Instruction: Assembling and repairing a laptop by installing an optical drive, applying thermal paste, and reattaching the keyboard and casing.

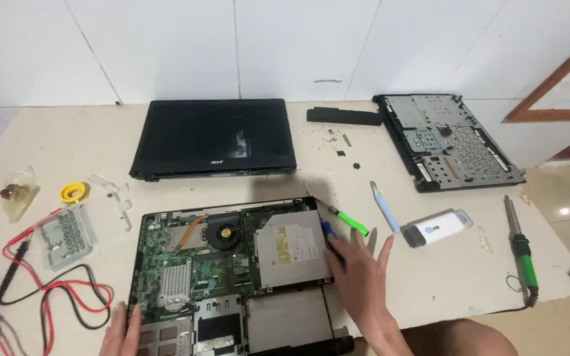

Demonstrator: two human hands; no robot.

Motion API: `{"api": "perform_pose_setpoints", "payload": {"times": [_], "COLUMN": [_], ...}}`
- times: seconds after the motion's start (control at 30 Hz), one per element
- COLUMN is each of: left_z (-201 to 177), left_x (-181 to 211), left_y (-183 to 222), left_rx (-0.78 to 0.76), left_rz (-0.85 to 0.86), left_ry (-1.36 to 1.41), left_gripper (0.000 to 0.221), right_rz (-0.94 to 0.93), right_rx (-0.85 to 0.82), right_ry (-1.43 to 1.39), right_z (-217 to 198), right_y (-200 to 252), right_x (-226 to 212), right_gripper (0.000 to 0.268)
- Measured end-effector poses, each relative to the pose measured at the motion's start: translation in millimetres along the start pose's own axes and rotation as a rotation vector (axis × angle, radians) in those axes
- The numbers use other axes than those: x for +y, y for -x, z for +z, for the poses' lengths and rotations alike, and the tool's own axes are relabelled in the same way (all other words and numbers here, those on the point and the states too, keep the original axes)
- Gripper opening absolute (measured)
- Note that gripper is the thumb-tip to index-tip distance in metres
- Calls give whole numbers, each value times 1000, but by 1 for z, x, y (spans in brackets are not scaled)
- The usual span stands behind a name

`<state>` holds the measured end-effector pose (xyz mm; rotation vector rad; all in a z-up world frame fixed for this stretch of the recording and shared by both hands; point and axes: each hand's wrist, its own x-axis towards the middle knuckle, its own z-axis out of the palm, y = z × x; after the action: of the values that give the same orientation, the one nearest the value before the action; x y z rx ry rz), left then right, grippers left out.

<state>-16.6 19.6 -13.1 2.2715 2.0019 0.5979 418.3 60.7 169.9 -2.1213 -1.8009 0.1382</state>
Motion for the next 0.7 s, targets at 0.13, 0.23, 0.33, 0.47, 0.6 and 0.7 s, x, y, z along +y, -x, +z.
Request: {"api": "perform_pose_setpoints", "payload": {"times": [0.13,0.23,0.33,0.47,0.6,0.7], "left_z": [-35,-28,1,-31,-34,29], "left_x": [38,33,6,7,29,15], "left_y": [-17,-14,-9,-24,-12,-9], "left_rx": [365,406,402,440,366,528], "left_rz": [430,312,334,552,460,162], "left_ry": [-274,-163,-258,-524,-469,-27], "left_gripper": [40,38,41,47,48,39], "right_rz": [111,242,376,309,367,183], "right_rx": [31,-47,-175,17,9,405], "right_ry": [-131,-107,-7,115,16,356], "right_z": [0,0,0,49,75,115], "right_y": [-1,-4,-8,3,9,3], "right_x": [-3,-3,-6,28,43,76], "right_gripper": [40,40,41,38,40,46]}}
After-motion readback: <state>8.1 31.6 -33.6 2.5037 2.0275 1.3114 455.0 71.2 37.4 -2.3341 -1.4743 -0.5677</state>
